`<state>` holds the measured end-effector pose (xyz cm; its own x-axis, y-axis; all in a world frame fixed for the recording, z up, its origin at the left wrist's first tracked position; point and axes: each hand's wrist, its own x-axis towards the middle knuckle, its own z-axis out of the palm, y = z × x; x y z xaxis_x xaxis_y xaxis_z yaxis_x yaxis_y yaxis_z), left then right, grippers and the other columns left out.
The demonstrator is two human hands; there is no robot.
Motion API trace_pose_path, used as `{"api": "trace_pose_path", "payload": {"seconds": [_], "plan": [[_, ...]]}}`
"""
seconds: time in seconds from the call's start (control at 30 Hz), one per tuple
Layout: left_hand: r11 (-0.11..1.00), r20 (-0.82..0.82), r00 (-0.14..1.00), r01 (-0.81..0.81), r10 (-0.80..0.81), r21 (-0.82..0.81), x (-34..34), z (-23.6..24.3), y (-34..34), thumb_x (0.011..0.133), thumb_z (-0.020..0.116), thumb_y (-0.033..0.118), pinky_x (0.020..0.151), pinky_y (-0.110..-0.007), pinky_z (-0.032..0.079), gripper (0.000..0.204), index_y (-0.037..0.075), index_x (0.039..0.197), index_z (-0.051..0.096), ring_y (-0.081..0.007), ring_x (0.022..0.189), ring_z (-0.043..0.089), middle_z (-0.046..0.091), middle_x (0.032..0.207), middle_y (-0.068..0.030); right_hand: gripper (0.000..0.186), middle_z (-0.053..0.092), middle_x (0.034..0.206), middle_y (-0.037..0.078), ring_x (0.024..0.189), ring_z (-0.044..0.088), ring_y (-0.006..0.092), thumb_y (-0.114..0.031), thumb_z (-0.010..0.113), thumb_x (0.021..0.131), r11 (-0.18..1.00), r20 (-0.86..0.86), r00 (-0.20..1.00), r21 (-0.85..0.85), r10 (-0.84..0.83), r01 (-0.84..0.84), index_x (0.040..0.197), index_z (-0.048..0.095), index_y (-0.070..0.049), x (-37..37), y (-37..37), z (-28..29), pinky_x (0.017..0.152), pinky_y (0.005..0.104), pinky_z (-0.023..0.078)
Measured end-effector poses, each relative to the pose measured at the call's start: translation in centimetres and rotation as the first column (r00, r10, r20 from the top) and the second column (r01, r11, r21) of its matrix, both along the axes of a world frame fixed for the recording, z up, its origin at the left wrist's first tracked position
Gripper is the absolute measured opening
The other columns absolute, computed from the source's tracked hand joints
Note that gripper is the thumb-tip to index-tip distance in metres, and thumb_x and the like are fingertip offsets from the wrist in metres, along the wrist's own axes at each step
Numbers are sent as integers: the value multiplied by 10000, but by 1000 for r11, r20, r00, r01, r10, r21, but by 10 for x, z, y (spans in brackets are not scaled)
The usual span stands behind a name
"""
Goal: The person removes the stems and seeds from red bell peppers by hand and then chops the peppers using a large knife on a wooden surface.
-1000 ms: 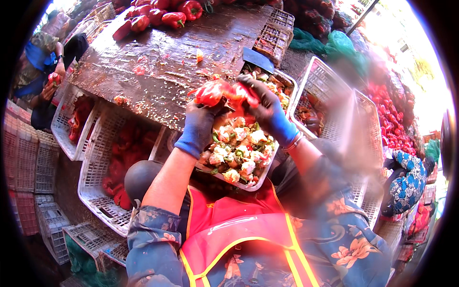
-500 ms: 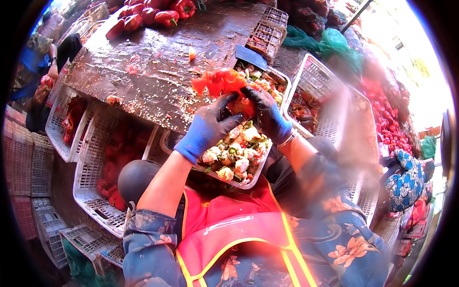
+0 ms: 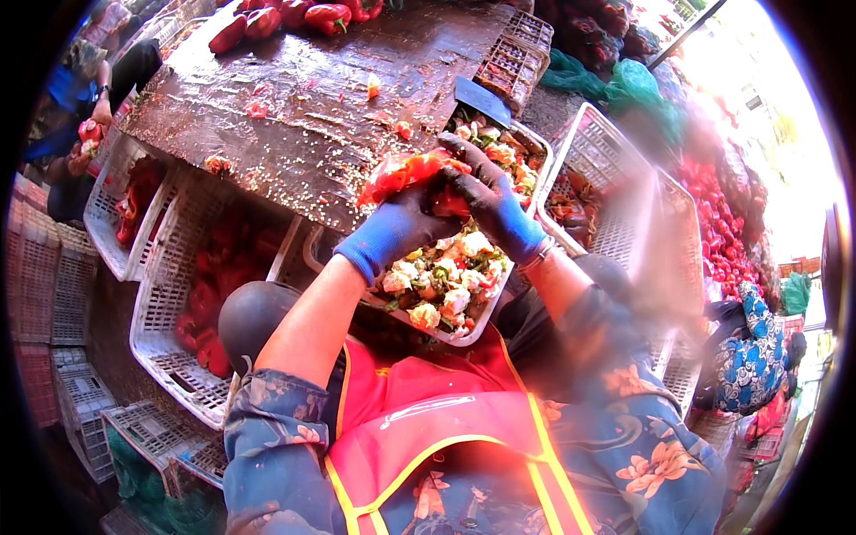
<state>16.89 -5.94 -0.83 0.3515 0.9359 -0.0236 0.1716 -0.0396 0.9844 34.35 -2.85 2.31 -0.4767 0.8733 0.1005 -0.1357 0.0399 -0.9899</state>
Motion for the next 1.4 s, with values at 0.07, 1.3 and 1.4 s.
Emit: {"api": "trace_pose_path", "payload": {"seconds": [0.07, 1.3, 1.4], "plan": [[995, -65, 997, -42, 48, 89, 0, -3, 1, 835, 835, 151, 1013, -342, 511, 599, 56, 1359, 560, -161, 1117, 656, 687, 1251, -81, 495, 622, 1307, 73, 1140, 596, 125, -147, 575, 1038, 999, -37, 999, -42, 6, -8, 1494, 441, -7, 3, 6, -8, 995, 288, 495], [961, 325, 945, 117, -31, -249, 19, 26, -18, 937, 729, 139, 554, -280, 538, 466, 71, 1343, 511, -114, 713, 656, 667, 879, -35, 437, 663, 1197, 53, 1039, 646, 116, -216, 616, 1015, 986, -73, 997, -166, -39, 26, 1409, 526, -50, 2, -3, 9, 875, 271, 535], [951, 340, 941, 117, -13, -286, 23, 29, -20, 905, 726, 107, 546, -287, 518, 517, 68, 1368, 501, -109, 692, 632, 655, 894, -30, 378, 683, 1136, 41, 983, 642, 110, -206, 634, 1008, 978, -135, 984, -186, -118, 91, 1341, 585, -35, -1, -6, 11, 830, 251, 526]]}}
